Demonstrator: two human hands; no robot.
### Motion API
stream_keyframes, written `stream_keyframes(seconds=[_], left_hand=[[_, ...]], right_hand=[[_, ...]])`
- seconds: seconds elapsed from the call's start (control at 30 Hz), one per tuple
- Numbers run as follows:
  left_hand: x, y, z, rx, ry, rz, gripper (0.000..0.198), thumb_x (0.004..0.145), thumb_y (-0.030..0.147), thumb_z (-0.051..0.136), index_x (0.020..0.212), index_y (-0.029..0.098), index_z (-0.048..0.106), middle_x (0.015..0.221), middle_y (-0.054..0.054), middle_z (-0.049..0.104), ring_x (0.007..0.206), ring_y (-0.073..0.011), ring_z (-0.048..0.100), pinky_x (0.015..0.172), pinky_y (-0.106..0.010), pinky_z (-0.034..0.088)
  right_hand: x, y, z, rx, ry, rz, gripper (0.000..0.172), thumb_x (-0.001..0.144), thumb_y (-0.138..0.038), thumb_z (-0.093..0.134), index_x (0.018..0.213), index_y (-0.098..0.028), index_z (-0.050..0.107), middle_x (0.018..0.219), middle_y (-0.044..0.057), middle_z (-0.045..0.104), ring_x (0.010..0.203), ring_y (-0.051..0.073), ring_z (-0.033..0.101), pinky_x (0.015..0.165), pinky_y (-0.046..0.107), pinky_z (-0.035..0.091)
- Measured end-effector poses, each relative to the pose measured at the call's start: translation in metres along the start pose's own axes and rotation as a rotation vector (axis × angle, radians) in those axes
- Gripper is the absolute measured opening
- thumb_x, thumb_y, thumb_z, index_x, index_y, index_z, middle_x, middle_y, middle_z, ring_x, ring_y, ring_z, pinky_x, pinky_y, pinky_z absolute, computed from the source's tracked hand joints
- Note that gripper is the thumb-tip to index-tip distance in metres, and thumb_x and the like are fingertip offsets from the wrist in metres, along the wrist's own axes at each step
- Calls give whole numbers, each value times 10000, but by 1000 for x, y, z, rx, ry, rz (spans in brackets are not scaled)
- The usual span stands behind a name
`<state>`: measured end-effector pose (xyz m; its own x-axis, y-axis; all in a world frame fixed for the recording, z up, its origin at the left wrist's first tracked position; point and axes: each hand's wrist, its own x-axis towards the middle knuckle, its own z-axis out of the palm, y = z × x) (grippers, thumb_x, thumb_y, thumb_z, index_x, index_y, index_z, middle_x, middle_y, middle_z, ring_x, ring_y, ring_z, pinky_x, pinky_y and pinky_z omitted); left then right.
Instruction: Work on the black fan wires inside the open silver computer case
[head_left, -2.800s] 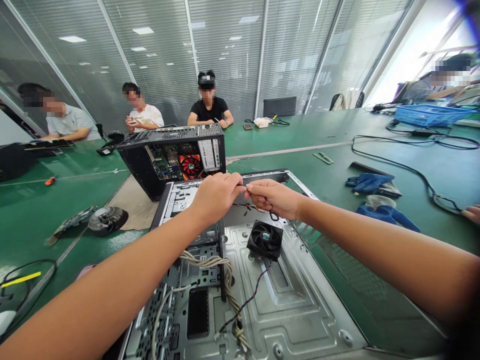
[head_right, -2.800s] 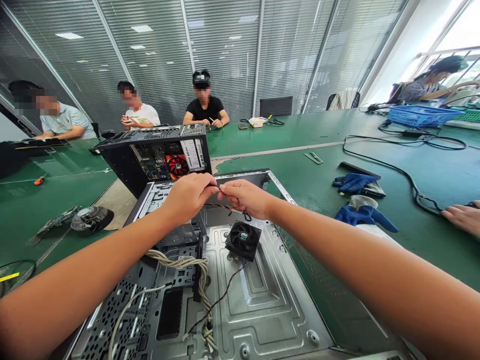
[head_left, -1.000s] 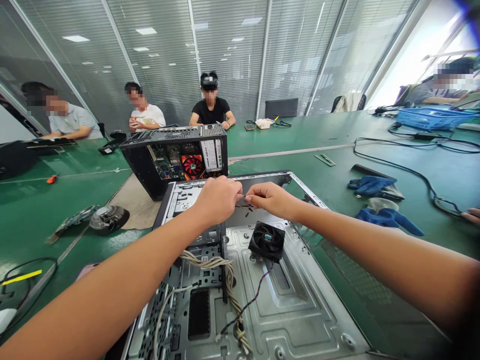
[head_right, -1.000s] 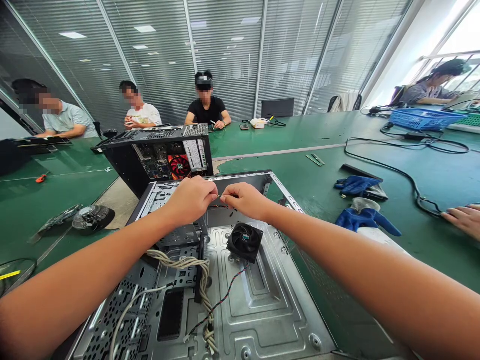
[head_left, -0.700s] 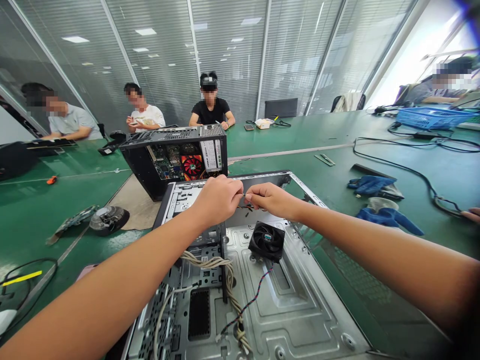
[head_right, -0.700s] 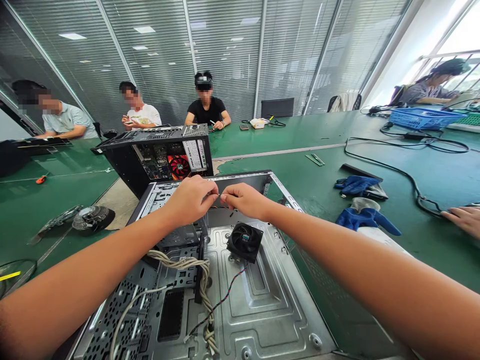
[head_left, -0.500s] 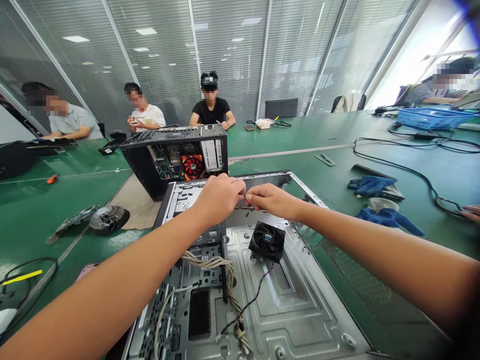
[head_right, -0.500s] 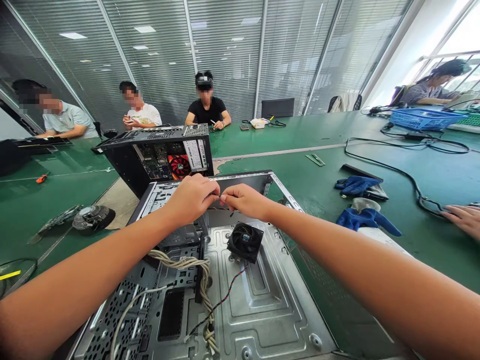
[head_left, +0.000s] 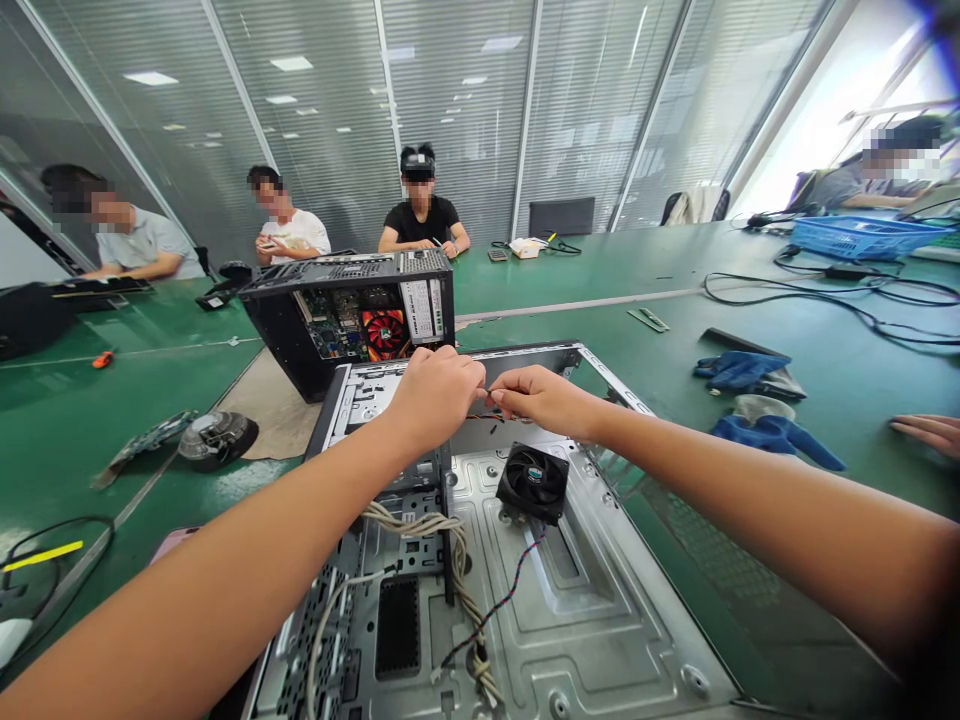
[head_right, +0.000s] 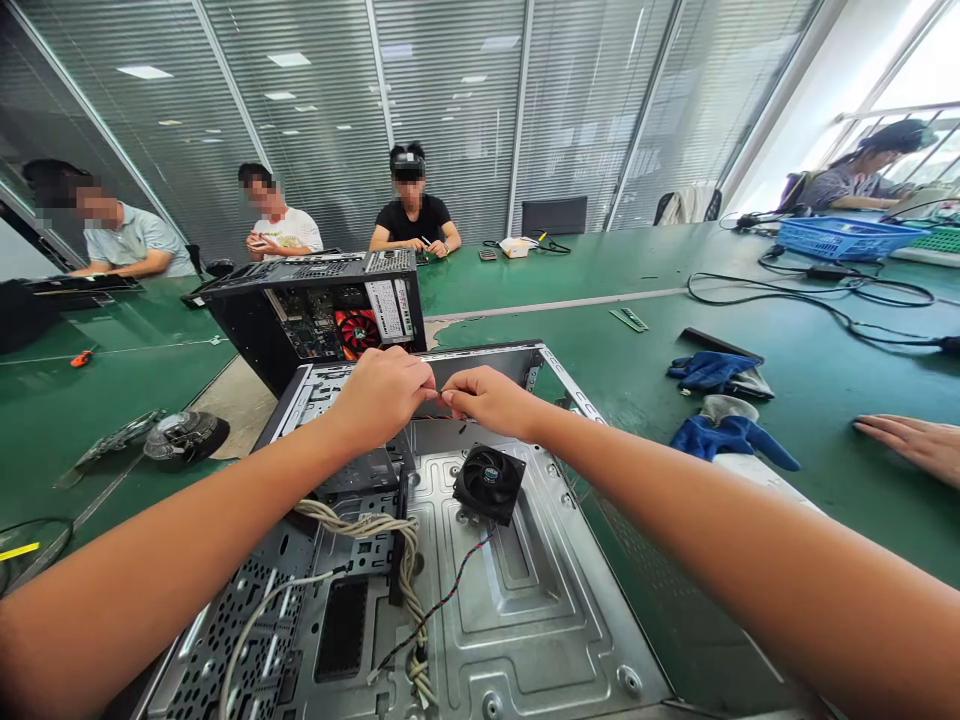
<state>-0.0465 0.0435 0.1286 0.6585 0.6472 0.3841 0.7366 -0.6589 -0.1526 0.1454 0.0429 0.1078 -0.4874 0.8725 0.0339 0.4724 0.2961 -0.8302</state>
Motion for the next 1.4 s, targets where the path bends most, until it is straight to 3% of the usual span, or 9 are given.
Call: stream_keyframes(seconds=[0.1, 0.33, 0.47, 0.8, 1.07, 1.4], left_hand=[[0, -1, 0, 9, -8, 17, 206, 936, 296, 532, 805, 169, 627, 844, -49, 683, 861, -209, 555, 684, -326, 282], [-1, -1, -4, 61, 10, 39, 91, 906, 226, 548, 883, 181, 623, 854, -36, 677, 867, -217, 548, 688, -337, 288], [-2, 0, -3, 88, 63, 46, 155, 928, 203, 492, 844, 184, 621, 831, -42, 656, 849, -209, 534, 688, -337, 285], [-4, 0, 0, 144, 68, 102, 121, 887, 139, 501, 813, 180, 588, 854, -45, 655, 890, -235, 532, 713, -356, 294], [-5, 2, 0, 152, 19, 126, 134, 889, 129, 474, 826, 178, 582, 869, -57, 667, 906, -229, 524, 721, -361, 294], [-1, 3, -4, 9, -81, 28, 139, 899, 169, 491, 820, 177, 605, 892, -45, 684, 901, -213, 551, 698, -334, 289]], right_hand=[[1, 2, 0, -2, -6, -7, 191, 865, -287, 496, 780, -165, 615, 674, 14, 583, 615, 122, 478, 589, 276, 359], [0, 3, 1, 131, -29, 58, 208, 900, -311, 459, 790, -178, 575, 613, -26, 502, 503, 91, 351, 495, 262, 268], [1, 5, 2, 185, -62, 69, 208, 897, -322, 474, 796, -173, 578, 626, -23, 490, 519, 92, 362, 479, 252, 269], [0, 1, 2, 57, -67, 52, 203, 889, -283, 470, 825, -151, 609, 617, -28, 520, 488, 78, 360, 508, 257, 293], [1, 2, 3, -5, -68, 16, 201, 860, -278, 482, 818, -149, 630, 613, -15, 545, 534, 104, 431, 566, 271, 350], [1, 0, 2, -45, -20, -3, 195, 849, -281, 490, 777, -162, 626, 627, -6, 563, 539, 109, 449, 575, 273, 368]])
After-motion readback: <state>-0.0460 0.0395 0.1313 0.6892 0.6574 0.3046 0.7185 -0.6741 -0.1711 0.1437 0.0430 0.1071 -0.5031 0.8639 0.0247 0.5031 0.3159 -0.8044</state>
